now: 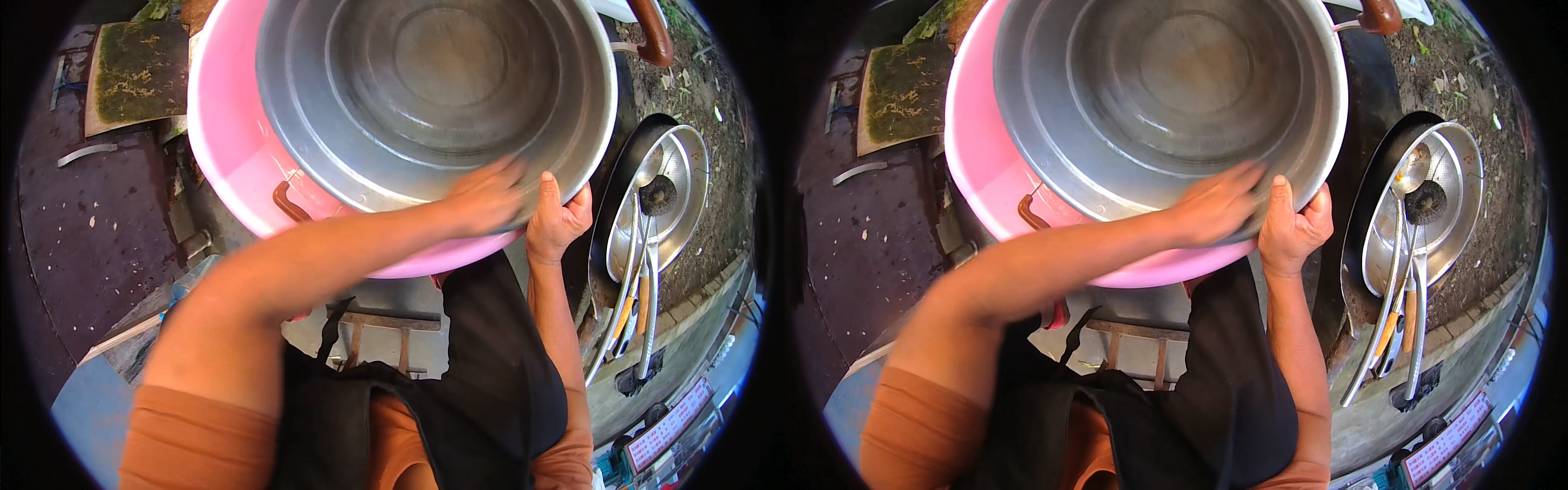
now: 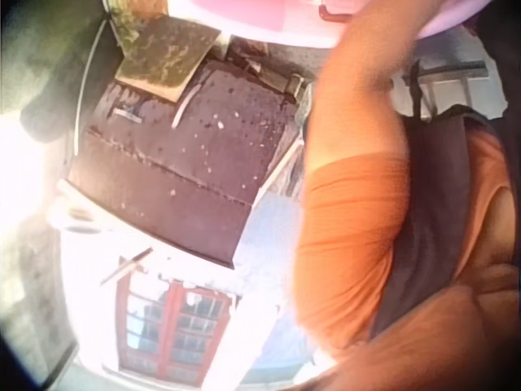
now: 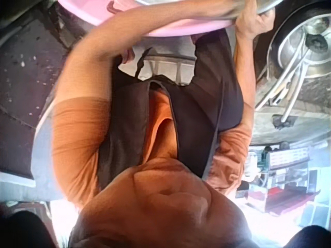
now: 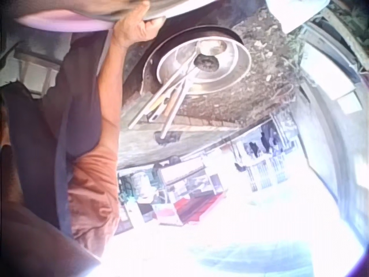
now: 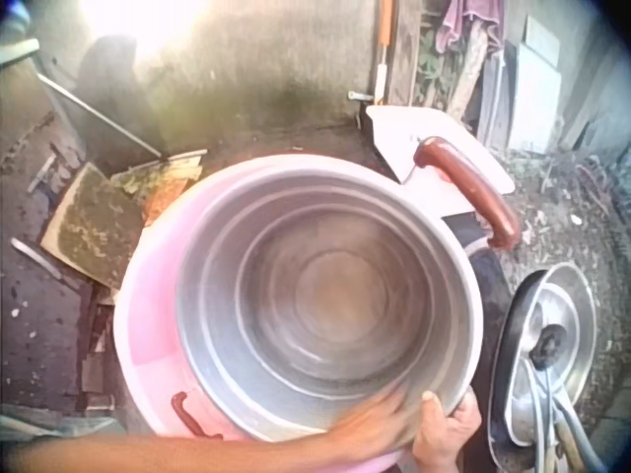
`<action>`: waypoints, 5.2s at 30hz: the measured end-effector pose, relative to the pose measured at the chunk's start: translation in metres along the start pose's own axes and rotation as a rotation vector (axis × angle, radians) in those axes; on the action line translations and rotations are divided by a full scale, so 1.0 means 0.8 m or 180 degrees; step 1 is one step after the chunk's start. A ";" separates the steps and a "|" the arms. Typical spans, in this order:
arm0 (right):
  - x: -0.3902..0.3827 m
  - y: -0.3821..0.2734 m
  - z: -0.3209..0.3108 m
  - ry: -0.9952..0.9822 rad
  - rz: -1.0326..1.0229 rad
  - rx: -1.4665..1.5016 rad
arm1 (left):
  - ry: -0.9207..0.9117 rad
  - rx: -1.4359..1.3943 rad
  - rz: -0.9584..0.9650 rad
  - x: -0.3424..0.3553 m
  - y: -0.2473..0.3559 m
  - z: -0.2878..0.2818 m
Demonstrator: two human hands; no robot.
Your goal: The person is washing a large metal container and a pot in a plastic basin filled with soapy water by scrubbing them with a scouring pad.
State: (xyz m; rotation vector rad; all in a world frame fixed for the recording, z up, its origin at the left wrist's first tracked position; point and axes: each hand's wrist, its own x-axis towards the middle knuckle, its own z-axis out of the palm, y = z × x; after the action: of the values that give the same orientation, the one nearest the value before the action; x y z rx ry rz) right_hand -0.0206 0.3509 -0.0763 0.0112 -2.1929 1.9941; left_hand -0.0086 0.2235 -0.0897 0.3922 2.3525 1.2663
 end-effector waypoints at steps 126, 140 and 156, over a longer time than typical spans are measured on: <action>0.016 -0.006 0.009 0.0096 -0.0211 -0.0694 | -0.0296 0.1885 -0.0335 -0.131 -0.156 -0.097; 0.017 -0.026 0.062 -0.0356 0.0830 -0.0054 | 0.0922 0.1442 -0.0404 -0.164 -0.143 -0.107; 0.015 0.009 0.095 -0.0761 0.1751 -0.0619 | -0.0335 0.1693 -0.0808 -0.200 -0.162 -0.104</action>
State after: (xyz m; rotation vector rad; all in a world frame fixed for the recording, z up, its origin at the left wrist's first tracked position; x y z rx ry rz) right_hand -0.0429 0.2778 -0.0880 -0.4480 -2.7714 2.1071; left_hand 0.0828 0.0236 -0.1194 0.2963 2.5250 0.4838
